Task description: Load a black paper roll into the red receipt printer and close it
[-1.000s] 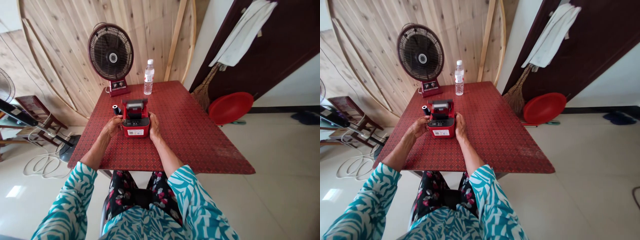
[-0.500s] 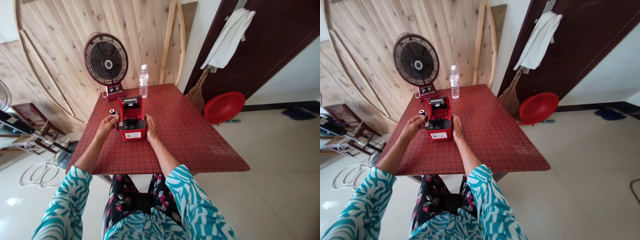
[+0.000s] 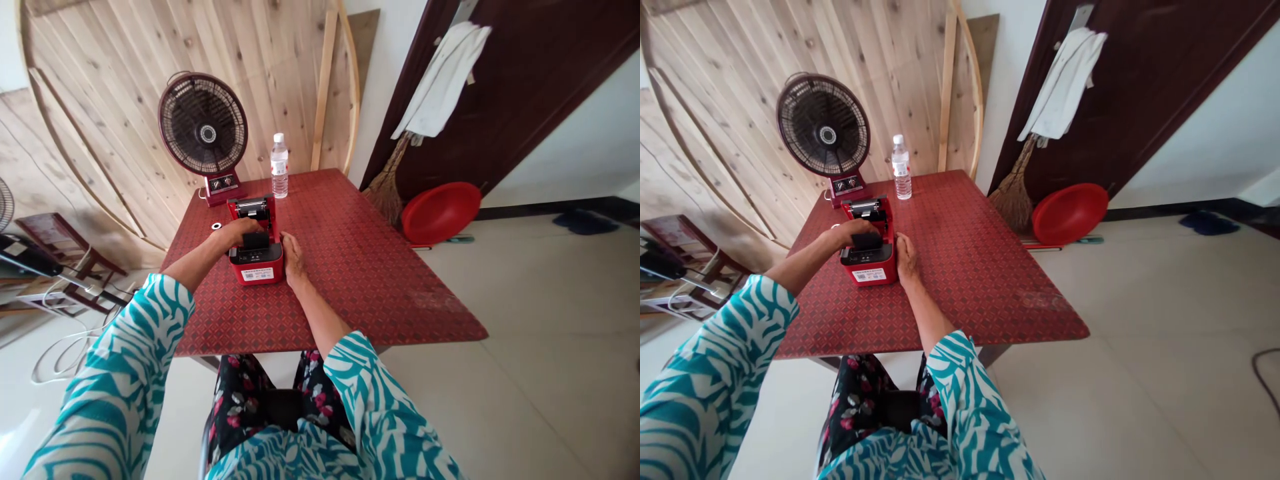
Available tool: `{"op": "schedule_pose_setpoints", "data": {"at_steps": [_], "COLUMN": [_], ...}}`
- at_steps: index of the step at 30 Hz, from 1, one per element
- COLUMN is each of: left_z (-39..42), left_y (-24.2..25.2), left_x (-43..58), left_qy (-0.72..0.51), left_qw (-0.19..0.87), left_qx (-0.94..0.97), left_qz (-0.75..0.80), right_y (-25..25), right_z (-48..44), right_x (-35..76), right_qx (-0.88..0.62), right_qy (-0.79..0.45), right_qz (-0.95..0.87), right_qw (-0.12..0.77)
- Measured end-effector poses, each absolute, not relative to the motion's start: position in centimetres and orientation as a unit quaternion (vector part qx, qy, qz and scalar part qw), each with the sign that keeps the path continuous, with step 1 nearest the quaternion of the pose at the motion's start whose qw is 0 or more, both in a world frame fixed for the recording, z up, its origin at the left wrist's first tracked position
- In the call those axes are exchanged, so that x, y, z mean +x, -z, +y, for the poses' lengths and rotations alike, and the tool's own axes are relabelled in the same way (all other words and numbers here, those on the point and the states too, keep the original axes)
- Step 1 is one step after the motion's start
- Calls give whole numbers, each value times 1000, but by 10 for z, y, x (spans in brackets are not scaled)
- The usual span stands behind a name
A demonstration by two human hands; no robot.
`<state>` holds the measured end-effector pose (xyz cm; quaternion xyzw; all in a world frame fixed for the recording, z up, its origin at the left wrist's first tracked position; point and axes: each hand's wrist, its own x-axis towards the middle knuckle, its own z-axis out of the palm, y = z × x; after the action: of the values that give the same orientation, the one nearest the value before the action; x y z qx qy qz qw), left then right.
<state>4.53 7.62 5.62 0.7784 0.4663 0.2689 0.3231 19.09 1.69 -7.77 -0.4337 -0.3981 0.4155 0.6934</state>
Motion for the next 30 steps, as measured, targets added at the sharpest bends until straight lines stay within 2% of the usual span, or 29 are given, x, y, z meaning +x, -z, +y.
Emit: {"op": "schedule_pose_setpoints", "data": {"at_steps": [4,11,18,21,25,27,30], "left_z": [82,84,56,35,18,17,21], "left_y": [-56,-52,-65,-76,-80,-69,-38], "left_x": [50,49,44,31,-16,-45,-77], "left_qy": [-72,-144,-130,-207,-409,-487,-543], "left_qw": [334,296,90,91,166,216,280], "left_qx": [827,812,858,859,771,692,595], "left_qz": [447,481,488,459,459,486,522], "right_y": [76,76,74,72,71,72,74], "right_z": [17,17,16,14,11,10,9], "right_x": [191,192,192,192,192,192,193], "right_qx": [-437,-448,-442,-440,-437,-438,-438], "right_qy": [-414,-425,-427,-435,-433,-435,-439], "right_qz": [-407,-397,-389,-384,-387,-389,-388], "right_qw": [686,678,686,686,687,684,682]}}
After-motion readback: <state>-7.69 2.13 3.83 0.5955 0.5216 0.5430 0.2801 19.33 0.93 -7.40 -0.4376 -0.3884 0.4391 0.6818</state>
